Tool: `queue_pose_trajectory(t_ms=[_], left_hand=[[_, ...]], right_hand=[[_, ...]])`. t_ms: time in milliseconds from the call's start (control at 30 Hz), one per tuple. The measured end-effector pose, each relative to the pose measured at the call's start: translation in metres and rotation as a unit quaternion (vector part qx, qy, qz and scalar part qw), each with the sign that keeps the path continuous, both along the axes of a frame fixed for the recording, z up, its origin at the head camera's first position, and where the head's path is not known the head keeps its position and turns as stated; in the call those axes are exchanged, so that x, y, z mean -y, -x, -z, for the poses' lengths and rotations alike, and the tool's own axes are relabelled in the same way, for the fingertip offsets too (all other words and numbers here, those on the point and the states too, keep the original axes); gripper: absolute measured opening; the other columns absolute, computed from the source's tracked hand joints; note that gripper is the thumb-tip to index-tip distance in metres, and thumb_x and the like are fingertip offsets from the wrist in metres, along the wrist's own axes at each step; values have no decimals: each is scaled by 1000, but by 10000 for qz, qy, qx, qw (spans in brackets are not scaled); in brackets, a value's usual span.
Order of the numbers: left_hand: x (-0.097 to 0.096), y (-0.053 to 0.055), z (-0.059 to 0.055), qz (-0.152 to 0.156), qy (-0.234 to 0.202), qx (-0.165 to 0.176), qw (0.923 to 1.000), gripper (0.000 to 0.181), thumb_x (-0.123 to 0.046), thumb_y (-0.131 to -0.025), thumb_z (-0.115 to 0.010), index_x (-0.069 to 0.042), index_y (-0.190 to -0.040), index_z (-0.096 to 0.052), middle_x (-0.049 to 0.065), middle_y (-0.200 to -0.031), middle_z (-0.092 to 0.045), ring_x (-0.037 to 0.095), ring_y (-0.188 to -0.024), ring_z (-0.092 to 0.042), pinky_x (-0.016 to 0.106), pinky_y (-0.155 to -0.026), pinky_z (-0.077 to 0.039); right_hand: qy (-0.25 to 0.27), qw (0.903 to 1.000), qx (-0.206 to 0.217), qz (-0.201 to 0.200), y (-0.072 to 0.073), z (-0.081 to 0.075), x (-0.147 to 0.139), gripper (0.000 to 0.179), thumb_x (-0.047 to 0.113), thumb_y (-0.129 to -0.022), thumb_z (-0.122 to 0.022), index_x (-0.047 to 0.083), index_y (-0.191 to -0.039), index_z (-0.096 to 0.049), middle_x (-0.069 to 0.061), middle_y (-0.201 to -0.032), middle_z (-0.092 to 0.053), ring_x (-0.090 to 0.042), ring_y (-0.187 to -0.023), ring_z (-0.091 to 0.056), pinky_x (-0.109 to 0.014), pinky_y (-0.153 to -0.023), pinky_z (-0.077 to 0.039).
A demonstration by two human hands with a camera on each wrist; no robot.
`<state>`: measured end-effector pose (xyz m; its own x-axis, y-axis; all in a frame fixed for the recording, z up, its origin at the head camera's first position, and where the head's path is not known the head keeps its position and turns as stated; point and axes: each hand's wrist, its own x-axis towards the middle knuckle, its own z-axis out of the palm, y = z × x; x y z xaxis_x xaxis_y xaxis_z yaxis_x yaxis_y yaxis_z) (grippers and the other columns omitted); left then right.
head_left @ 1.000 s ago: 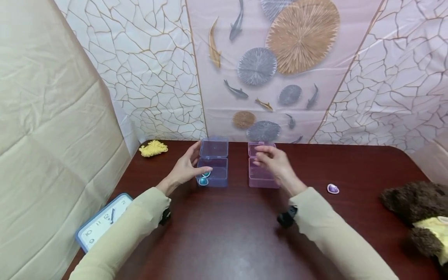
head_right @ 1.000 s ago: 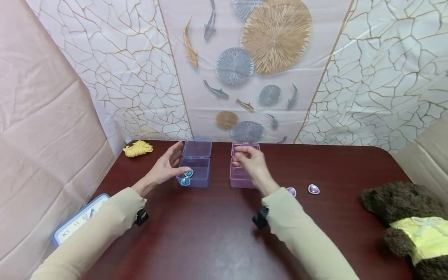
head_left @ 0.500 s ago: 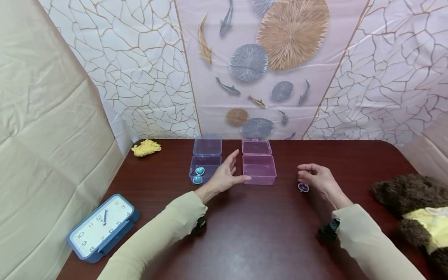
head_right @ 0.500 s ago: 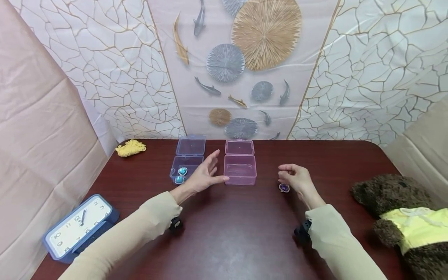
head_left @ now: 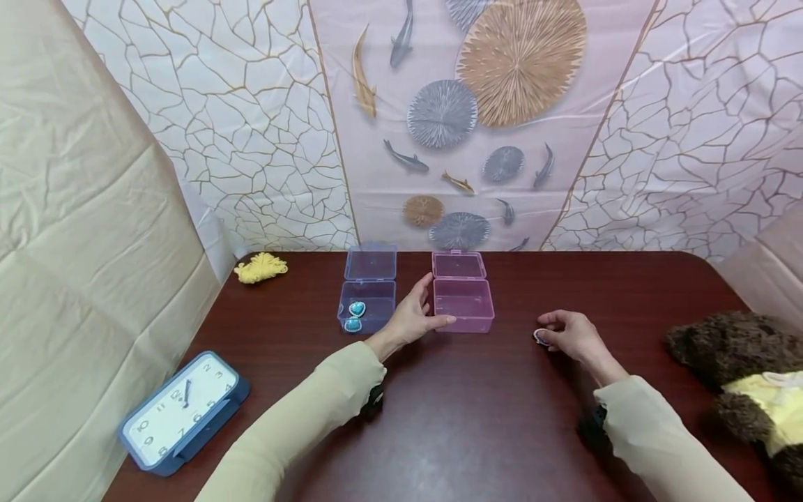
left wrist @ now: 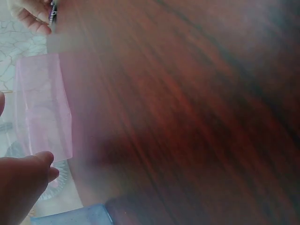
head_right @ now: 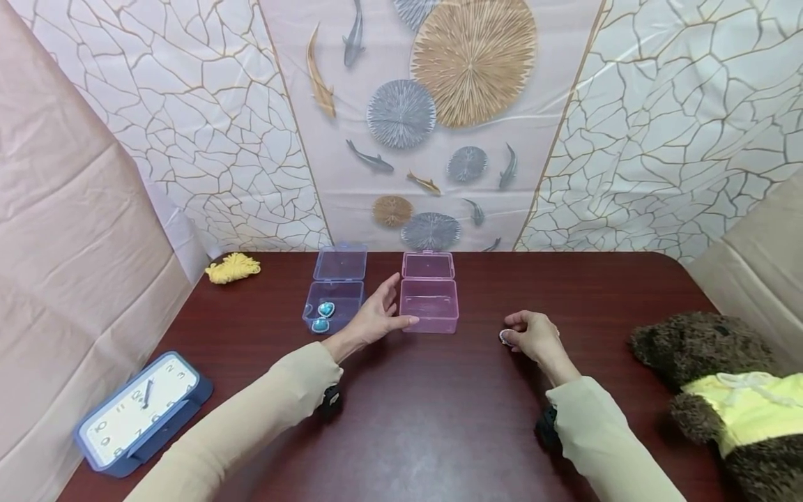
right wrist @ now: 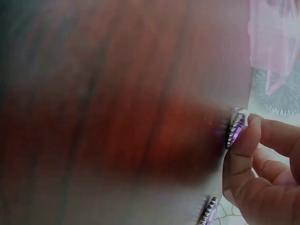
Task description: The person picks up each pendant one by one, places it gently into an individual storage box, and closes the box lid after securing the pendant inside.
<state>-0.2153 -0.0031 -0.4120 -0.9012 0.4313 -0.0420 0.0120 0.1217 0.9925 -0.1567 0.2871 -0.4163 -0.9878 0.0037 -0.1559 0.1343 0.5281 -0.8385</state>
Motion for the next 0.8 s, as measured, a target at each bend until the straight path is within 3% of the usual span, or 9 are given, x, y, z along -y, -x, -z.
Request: queue_pose_trajectory(t_ms=[133, 300, 367, 633, 800], left_hand=[[0, -4, -8, -20, -27, 48, 10000, 89, 4, -79, -71, 0, -149, -17, 19, -154, -19, 34, -143, -16, 47, -113, -24], [-3, 4, 12, -132, -129, -98, 9998, 84, 4, -79, -72, -3, -148, -24, 16, -151, -29, 31, -140, -26, 46, -110, -29], [-4, 6, 17, -146, -164, -95, 9997, 84, 3, -79, -71, -4, -148, -24, 16, -151, -30, 30, -140, -28, 44, -110, -30], [-6, 9, 18, -84, -463, -11, 9989, 82, 8, -80, -69, -1, -147, -23, 18, -150, -31, 32, -137, -33, 43, -109, -32], [-6, 11, 18, -4, -553, 101, 9984, 85, 11, -79, -68, 0, -148, -21, 21, -150, -29, 35, -136, -32, 46, -109, -30]], right_hand=[[-612, 9981, 54, -63, -1, -4, 6, 31, 1, -86, -64, -15, -111, -56, -25, -92, -64, -12, -64, -62, -27, -56, -54], [-833, 9965, -49, -41, -2, -3, 10, 25, 2, -83, -67, -12, -103, -60, -13, -79, -66, -11, -60, -60, -26, -51, -51], [-777, 9969, -93, -26, -2, -2, 12, 23, 2, -82, -69, -12, -99, -61, -9, -75, -66, -9, -58, -59, -25, -49, -51], [-580, 9980, -242, -112, 0, 1, 13, 17, 1, -82, -68, -11, -89, -58, -2, -66, -64, -7, -53, -56, -24, -46, -49], [-31, 9997, -254, -41, 5, -5, 15, 21, 4, -86, -65, -12, -93, -54, 5, -63, -56, -5, -52, -49, -22, -45, -46]])
